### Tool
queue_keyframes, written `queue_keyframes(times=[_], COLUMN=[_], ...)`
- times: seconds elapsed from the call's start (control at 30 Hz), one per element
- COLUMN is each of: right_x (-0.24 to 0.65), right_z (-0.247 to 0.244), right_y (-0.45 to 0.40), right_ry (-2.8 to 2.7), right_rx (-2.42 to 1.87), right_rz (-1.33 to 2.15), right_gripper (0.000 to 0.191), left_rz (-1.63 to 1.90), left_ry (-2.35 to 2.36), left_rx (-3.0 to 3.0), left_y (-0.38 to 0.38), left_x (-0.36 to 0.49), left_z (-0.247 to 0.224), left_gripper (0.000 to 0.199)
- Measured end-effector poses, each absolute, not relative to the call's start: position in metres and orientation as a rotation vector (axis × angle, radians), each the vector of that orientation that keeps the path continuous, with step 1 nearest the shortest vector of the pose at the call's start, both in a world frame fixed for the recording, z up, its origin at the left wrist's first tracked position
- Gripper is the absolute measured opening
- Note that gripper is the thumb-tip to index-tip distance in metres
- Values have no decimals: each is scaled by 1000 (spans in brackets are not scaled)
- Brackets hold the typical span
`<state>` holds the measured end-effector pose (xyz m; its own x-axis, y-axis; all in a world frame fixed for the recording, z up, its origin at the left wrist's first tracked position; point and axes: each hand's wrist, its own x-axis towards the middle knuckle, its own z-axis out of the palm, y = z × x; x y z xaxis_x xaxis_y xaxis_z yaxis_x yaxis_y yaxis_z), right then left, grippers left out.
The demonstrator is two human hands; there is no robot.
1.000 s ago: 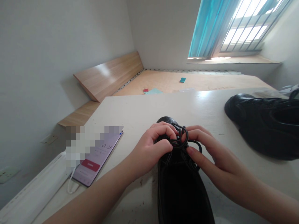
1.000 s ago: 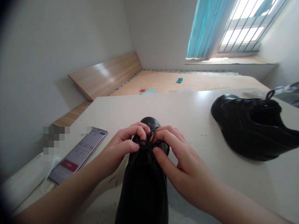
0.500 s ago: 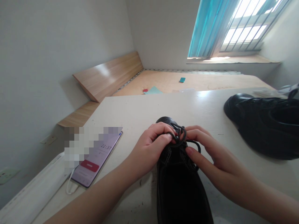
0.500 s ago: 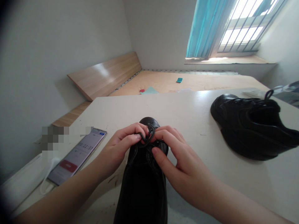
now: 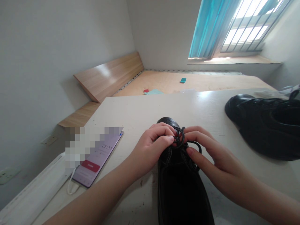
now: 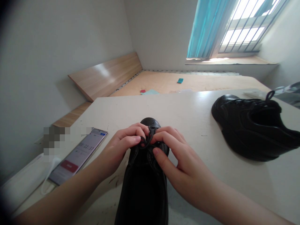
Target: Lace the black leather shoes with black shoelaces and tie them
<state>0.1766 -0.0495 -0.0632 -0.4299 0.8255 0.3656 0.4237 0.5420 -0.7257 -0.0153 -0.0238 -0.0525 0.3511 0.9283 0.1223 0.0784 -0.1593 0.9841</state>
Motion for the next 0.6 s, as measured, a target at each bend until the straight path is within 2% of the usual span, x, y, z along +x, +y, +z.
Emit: queue_keyframes(times=[0.1,0.6], right_x=[178,178], right_z=[-64,-65], right_y=[-50,-50], right_ry=[-2055,-2055], right_rx=[-1012,-992], right_rz=[702,667], right_gripper=[11,16], left_rz=[991,1020], left_ry=[933,1024], left_rx=[1524,1526], left_y=[-23,-25], left_x=[-15,-10], left_z=[-52,-57], left_gripper=[9,20])
